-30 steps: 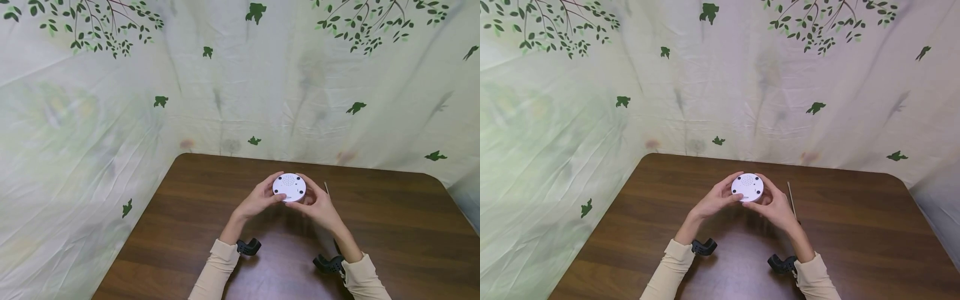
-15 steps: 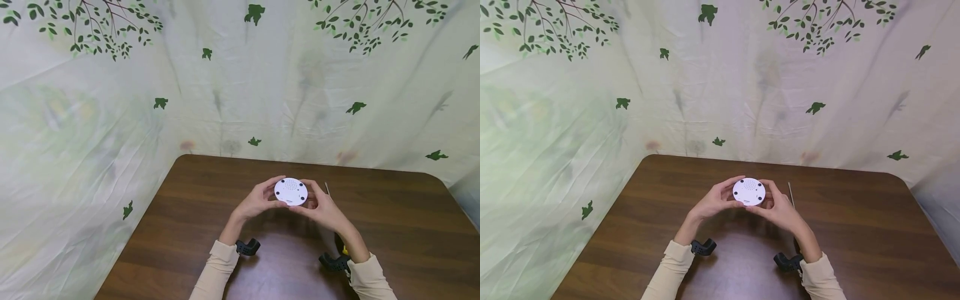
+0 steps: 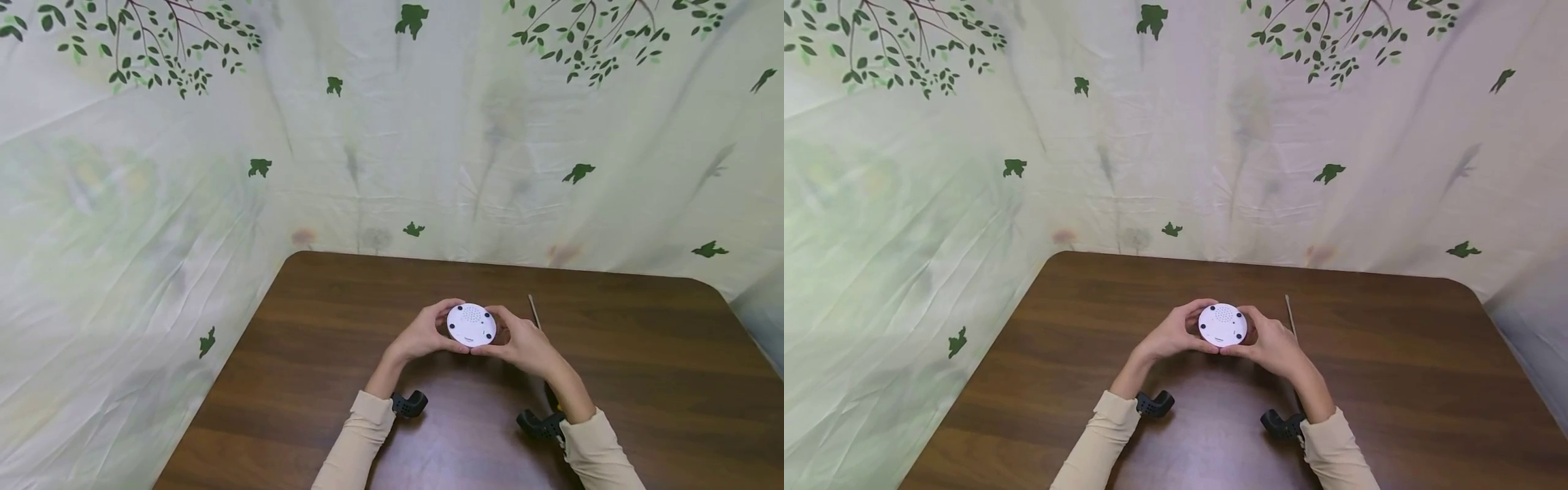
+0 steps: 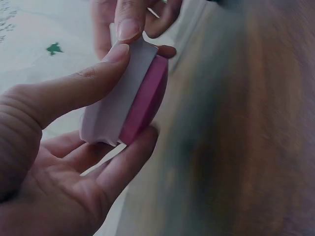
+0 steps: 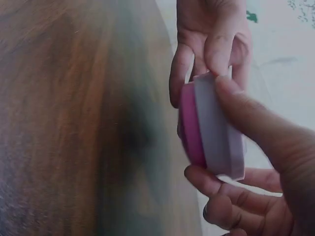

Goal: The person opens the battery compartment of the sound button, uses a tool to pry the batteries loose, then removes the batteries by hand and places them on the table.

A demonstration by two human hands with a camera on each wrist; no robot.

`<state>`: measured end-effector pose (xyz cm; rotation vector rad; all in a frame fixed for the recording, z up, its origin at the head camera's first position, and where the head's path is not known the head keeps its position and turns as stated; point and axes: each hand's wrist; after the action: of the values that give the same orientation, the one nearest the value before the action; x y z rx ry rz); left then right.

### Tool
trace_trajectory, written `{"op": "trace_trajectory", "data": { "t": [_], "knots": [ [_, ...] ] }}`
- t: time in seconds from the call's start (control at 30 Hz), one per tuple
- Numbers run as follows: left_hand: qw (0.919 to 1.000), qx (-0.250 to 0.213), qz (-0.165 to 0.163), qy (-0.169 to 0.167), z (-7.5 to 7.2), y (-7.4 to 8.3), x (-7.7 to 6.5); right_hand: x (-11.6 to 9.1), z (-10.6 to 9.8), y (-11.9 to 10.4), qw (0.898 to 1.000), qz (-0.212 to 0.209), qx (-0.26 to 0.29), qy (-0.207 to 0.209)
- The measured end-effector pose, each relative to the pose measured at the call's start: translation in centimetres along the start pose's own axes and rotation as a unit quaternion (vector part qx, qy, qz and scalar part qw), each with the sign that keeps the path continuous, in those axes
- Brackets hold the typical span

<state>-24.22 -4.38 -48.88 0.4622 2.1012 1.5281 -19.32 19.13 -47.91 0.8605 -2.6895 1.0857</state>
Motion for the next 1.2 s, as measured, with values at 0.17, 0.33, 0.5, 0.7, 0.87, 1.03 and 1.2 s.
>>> {"op": "trace_trajectory", "data": {
  "t": [0.17,0.33,0.5,0.7,0.87,1.03,1.2],
  "knots": [
    [0.9995,0.012,-0.021,0.020,0.5,-0.7,0.4,0.1,0.5,0.4,0.999,0.005,-0.031,-0.011],
    [0.9980,0.033,-0.036,0.039,0.9,-1.1,0.5,0.2,0.7,0.4,0.999,0.015,-0.038,-0.036],
    [0.9971,0.044,-0.041,0.047,1.0,-1.2,0.5,0.1,0.5,-0.5,0.995,0.006,-0.095,-0.039],
    [0.9958,0.062,-0.037,0.056,0.8,-1.1,0.3,0.4,1.1,-2.1,0.970,-0.099,-0.221,-0.005],
    [0.9943,0.081,-0.029,0.063,0.9,-0.9,0.3,1.1,1.7,-2.9,0.935,-0.185,-0.302,0.012],
    [0.9926,0.101,-0.026,0.061,0.9,-0.9,0.3,1.4,1.8,-3.4,0.910,-0.229,-0.346,0.004],
    [0.9862,0.148,-0.021,0.071,0.6,-0.9,0.2,1.8,2.1,-3.6,0.874,-0.278,-0.399,0.000]
  ]
}}
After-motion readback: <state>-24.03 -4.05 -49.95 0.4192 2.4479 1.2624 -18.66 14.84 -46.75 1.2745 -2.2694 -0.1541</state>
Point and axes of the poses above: each hand's wrist, its own x-axis towards the middle knuckle, its own z-axis out of the palm, y = z × x, and after that the axes turned 15 degrees about -z, right-handed
